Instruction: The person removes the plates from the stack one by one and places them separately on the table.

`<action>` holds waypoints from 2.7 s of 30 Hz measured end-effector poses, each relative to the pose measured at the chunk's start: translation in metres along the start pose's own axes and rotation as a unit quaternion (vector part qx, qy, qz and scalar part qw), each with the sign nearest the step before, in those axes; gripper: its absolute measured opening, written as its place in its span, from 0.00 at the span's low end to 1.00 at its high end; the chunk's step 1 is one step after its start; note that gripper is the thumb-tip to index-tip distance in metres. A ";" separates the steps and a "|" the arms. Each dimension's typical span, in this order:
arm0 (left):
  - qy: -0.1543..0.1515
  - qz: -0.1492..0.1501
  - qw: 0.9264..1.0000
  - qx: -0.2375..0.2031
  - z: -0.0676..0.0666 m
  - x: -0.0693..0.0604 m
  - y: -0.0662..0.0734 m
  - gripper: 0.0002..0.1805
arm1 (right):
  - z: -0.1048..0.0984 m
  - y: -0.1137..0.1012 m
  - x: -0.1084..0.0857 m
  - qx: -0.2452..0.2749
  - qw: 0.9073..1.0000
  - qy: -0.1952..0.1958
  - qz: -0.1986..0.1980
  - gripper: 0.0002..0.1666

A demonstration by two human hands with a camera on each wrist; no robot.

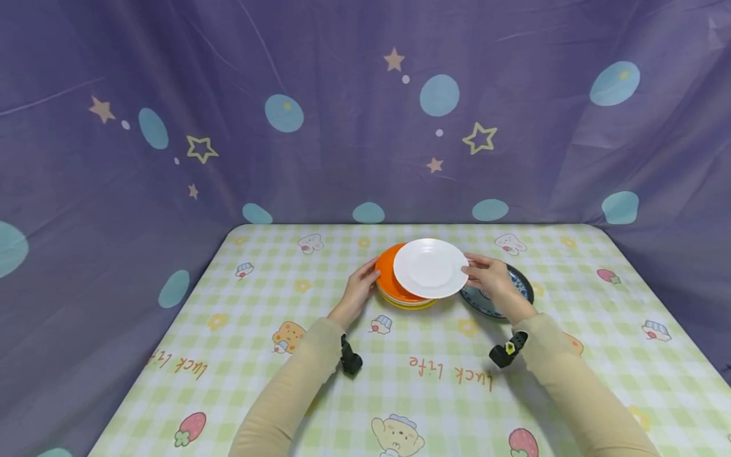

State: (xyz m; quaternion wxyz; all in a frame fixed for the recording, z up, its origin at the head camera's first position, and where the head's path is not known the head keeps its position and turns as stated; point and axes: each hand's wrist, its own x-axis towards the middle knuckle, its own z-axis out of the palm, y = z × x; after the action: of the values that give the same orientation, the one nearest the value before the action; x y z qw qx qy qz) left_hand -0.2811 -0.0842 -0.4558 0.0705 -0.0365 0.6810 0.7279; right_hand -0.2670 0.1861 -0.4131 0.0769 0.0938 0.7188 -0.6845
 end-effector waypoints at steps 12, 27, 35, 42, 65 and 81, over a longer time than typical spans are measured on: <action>-0.013 -0.005 1.000 -0.010 -0.002 0.001 0.004 0.24 | -0.030 -0.004 -0.007 0.049 0.998 -0.025 -0.014 0.33; -0.005 -0.010 1.000 -0.024 -0.002 0.002 0.001 0.24 | -0.074 -0.001 -0.011 0.091 0.996 -0.010 0.006 0.39; -0.018 -0.013 0.999 -0.031 -0.002 0.002 0.002 0.24 | -0.093 0.005 -0.013 0.111 0.994 0.000 0.007 0.40; 0.002 -0.009 1.000 -0.025 0.000 -0.001 0.000 0.23 | -0.106 0.008 -0.018 0.126 0.992 -0.005 0.003 0.32; 0.000 -0.011 1.000 -0.028 0.003 -0.001 -0.002 0.24 | -0.165 0.028 -0.023 0.131 0.991 -0.038 -0.008 0.18; 0.010 -0.006 1.000 -0.025 0.001 -0.001 -0.001 0.23 | -0.228 0.070 0.006 0.109 0.993 -0.038 -0.010 0.20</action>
State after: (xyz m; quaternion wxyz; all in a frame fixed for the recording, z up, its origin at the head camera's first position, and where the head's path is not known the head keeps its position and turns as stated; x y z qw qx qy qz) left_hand -0.2800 -0.0827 -0.4566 0.0672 -0.0491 0.6627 0.7443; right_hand -0.2516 0.4171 -0.4710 0.0870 0.0680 0.6375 -0.7625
